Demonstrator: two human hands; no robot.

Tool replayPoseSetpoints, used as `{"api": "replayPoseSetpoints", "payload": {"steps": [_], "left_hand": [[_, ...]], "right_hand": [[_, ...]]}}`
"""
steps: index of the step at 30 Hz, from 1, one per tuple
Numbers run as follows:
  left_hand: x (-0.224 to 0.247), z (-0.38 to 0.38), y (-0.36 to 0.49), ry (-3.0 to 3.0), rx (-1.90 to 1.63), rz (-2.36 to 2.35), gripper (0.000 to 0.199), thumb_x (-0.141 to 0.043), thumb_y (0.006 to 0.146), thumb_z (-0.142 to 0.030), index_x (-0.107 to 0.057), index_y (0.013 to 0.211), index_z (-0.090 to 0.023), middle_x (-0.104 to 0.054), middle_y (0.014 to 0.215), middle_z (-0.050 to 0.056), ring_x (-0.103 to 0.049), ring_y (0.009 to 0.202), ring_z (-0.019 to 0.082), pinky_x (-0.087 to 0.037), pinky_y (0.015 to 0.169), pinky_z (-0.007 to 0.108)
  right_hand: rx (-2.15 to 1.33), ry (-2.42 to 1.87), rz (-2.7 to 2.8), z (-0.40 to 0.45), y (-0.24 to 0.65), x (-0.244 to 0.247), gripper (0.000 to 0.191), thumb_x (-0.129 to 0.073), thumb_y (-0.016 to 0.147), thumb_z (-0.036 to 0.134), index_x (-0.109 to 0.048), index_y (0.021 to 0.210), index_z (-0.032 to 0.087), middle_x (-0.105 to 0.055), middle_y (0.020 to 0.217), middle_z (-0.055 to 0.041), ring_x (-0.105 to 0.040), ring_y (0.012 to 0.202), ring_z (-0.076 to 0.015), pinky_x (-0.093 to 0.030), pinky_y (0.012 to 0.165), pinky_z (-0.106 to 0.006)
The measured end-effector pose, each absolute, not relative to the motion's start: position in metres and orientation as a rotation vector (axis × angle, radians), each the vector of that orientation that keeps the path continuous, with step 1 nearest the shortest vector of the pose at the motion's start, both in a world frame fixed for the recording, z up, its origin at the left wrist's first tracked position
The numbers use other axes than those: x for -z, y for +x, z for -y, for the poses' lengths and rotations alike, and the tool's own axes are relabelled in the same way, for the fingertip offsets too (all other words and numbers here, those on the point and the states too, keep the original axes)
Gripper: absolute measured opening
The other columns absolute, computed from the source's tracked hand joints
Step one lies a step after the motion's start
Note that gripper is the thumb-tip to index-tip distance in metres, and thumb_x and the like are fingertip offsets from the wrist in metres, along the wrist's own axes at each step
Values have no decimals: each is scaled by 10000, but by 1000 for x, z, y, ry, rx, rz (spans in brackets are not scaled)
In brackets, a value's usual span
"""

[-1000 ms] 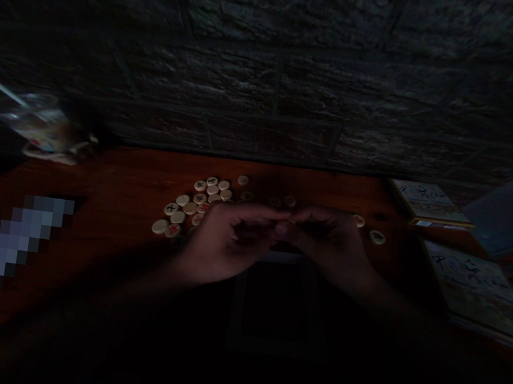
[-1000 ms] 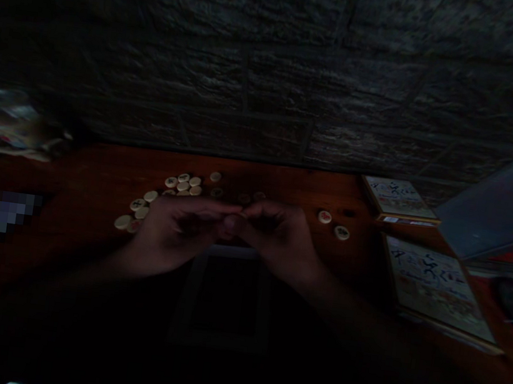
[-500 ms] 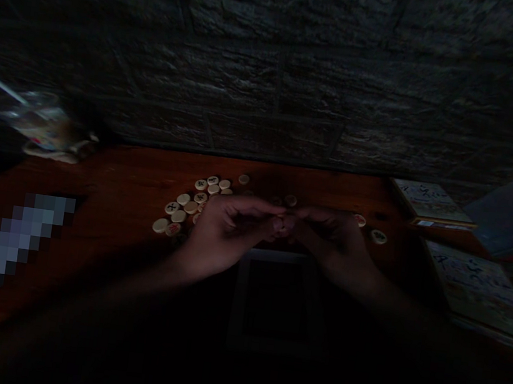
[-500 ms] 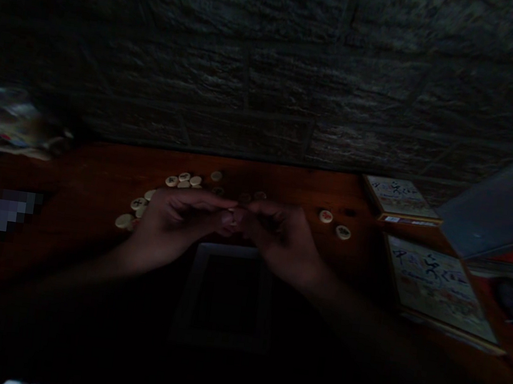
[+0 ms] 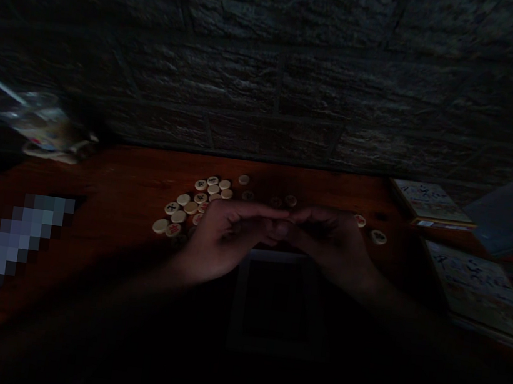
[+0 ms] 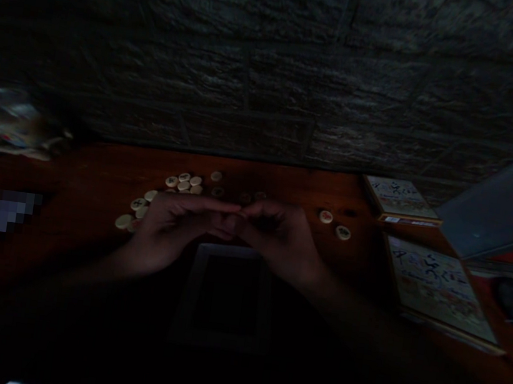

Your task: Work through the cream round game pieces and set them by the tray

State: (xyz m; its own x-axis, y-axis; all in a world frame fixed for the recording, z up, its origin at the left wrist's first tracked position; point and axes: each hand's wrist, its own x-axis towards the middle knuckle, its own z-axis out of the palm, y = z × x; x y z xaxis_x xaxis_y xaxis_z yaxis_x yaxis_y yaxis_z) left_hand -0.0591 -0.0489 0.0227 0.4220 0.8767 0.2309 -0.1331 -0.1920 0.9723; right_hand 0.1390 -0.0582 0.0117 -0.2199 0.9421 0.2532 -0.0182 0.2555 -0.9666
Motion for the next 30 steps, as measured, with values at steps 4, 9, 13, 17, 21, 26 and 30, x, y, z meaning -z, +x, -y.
{"api": "replayPoseSetpoints", "payload": {"steps": [4,9,13,17,21,26,30], "left_hand": [[-19,47,-58,1634,-1089,-662,250,-793,887,-172,-795,1136,-164,-844,1019,72,-821,897,198,-671,823,252],[-16,45,-55,1634,-1141,-638,287,-829,861,-160,-781,1144,-162,-844,1030,63,-819,898,176,-661,841,232],[-17,42,-56,1567,-1163,-648,291,-840,857,-174,-779,1141,-147,-846,1006,61,-820,877,170,-658,808,213],[-20,39,-57,1540,-1202,-685,258,-834,861,-171,-785,1113,-144,-845,1006,63,-817,868,163,-654,789,205],[-25,41,-57,1570,-1141,-701,189,-784,904,-176,-794,1090,-143,-841,1014,72,-813,909,182,-659,821,237],[-24,44,-57,1528,-1084,-749,178,-768,911,-192,-790,1079,-136,-836,1022,80,-810,914,192,-656,838,257],[-22,44,-58,1459,-1072,-780,144,-764,913,-229,-767,1019,-131,-833,943,76,-809,844,200,-666,802,289]], "right_hand": [[-1165,-927,1499,59,138,-19,241,-843,855,428,-802,790,200,-757,724,-7,-672,665,-125,-530,648,-241],[-1155,-957,1496,58,141,-18,294,-768,918,452,-798,782,192,-716,676,0,-643,621,-116,-501,599,-229],[-1075,-920,1494,59,143,-14,192,-685,980,351,-783,1056,204,-758,826,-14,-706,710,-136,-562,659,-254],[-661,-925,1738,62,146,-12,416,-774,900,214,-679,1305,224,-757,1016,-41,-728,880,-167,-589,766,-286],[-335,-892,1946,63,148,-13,414,-793,901,210,-700,1303,239,-723,1018,-35,-692,874,-153,-571,756,-270],[-212,-856,1959,62,147,-16,333,-828,882,210,-741,1203,201,-753,1074,-57,-698,831,-136,-574,735,-248],[-171,-842,1970,63,147,-16,305,-832,865,168,-745,1156,191,-759,1019,-49,-707,805,-132,-575,718,-240]]}}
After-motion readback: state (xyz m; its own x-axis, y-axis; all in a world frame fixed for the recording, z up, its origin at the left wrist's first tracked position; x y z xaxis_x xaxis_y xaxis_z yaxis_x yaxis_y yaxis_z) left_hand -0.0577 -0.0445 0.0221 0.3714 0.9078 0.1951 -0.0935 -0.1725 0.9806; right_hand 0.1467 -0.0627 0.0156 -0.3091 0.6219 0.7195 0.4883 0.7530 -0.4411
